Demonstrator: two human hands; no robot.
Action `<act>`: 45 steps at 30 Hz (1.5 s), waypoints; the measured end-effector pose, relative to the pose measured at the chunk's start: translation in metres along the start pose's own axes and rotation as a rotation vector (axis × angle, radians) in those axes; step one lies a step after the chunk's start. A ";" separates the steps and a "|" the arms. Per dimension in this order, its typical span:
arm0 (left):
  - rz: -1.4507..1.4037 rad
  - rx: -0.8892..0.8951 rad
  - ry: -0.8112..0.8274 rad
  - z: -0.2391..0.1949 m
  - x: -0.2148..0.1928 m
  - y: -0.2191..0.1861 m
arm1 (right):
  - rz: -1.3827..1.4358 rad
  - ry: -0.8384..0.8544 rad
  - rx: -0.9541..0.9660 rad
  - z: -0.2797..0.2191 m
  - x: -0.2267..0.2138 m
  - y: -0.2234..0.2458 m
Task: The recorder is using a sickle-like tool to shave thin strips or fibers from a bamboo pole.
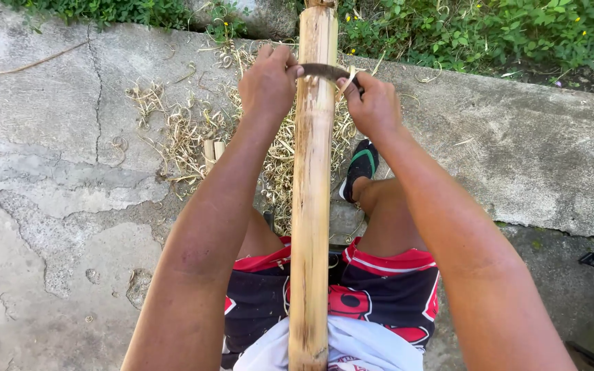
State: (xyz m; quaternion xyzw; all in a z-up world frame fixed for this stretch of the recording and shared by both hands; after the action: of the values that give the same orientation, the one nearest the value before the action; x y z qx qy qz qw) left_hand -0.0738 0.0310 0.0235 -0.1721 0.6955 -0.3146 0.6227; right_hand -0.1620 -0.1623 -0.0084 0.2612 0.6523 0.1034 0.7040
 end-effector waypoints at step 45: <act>0.268 -0.180 0.386 -0.103 -0.046 -0.055 | 0.384 0.221 0.120 -0.112 0.014 -0.010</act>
State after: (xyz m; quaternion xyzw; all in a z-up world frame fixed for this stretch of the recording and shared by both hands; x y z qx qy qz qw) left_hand -0.1752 0.0426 0.0969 -0.0698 0.8432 -0.1930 0.4969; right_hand -0.2713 -0.1377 -0.0274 0.4092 0.6687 0.2243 0.5789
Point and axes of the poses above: each hand's wrist, its own z-axis towards the middle knuckle, its own x-axis out of the palm, y = z × x, the point moved 2 cm from there along z, towards the middle knuckle, and after that the axes turned 13 degrees about -z, right-handed, at the moved point
